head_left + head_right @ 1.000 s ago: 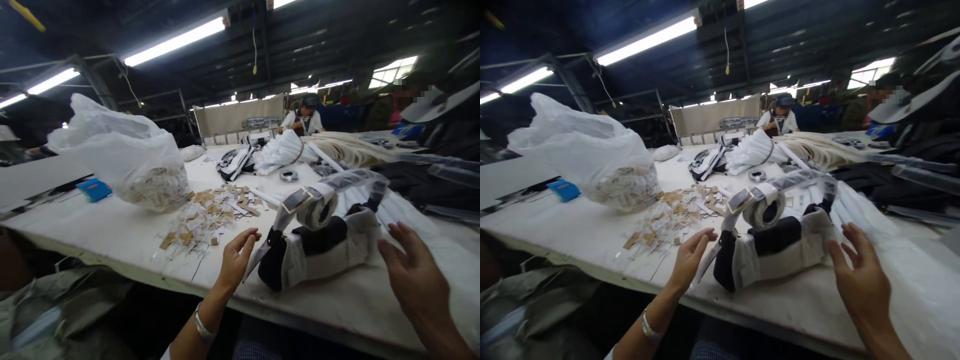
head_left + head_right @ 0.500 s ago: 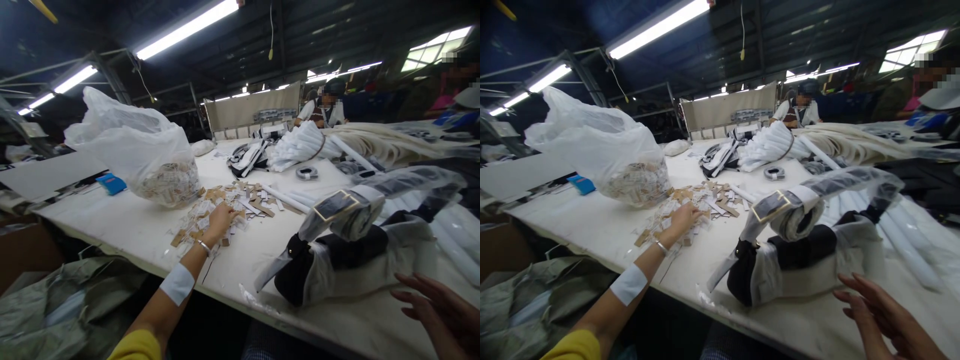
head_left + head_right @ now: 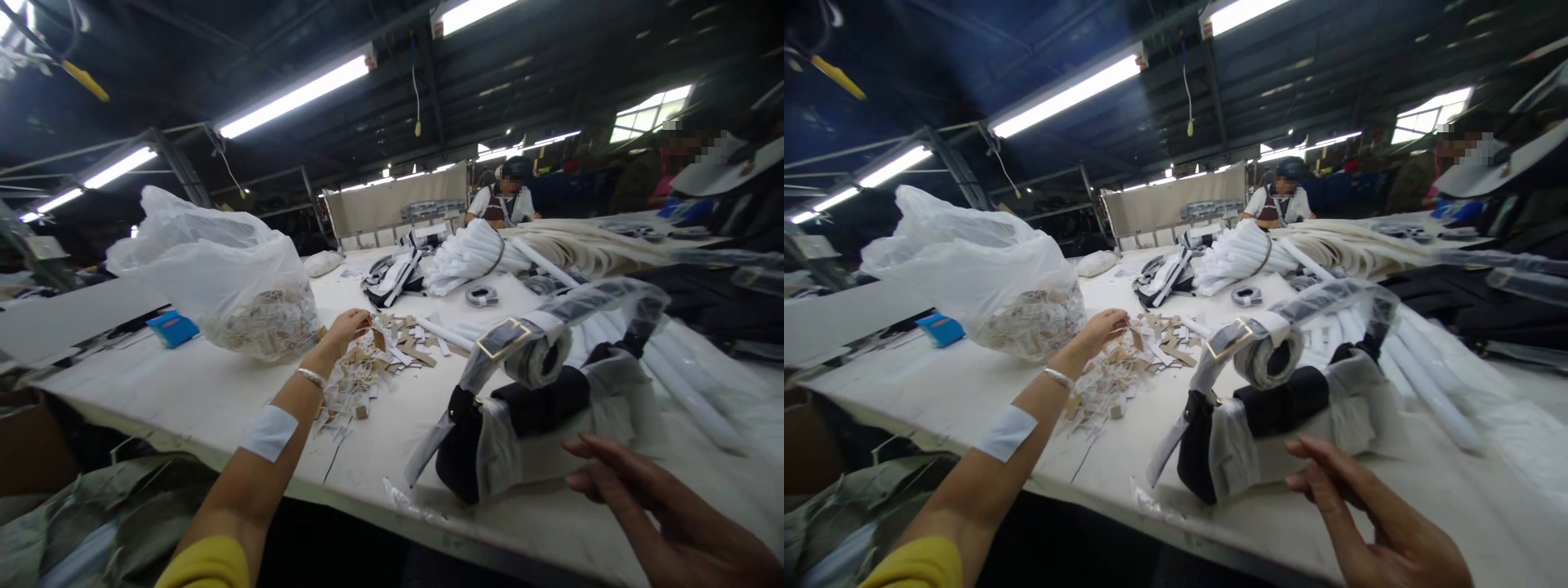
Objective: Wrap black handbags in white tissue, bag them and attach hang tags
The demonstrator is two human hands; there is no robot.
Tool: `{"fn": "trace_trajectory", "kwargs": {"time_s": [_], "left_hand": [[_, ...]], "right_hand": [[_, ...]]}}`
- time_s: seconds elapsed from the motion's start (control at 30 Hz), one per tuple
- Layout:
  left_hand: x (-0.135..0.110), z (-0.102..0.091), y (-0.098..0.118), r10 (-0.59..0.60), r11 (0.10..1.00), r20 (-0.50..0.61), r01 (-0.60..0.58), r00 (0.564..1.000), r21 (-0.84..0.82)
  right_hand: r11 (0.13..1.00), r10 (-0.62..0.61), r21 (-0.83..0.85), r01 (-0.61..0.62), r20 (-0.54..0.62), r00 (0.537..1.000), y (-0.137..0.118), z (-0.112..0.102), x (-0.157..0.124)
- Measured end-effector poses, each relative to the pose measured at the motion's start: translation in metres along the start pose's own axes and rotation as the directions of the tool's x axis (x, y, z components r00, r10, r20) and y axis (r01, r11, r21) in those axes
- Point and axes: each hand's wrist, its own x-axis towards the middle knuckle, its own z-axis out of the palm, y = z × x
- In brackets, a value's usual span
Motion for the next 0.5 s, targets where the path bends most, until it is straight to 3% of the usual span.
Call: {"fn": "trace_trajectory", "kwargs": {"time_s": [0.13,0.23,0.5], "left_hand": [[-0.006,-0.011,0.043,0.074,0.993,-0.065,-0.079,0.995,-0.088],[-0.024,-0.014,0.077,0.148,0.971,-0.074,-0.159,0.986,-0.179],[-0.116,-0.014,0.163,0.305,0.870,0.140,-0.216,0.942,-0.443]], "right_hand": [[0.976,-0.140,0.173,0.129,0.054,0.989,-0.019,0.003,0.011],[0.939,-0.199,0.295,0.174,0.057,0.978,-0.043,0.003,0.020],[0.819,-0.378,0.494,0.291,0.084,0.922,-0.104,0.015,0.049]]}}
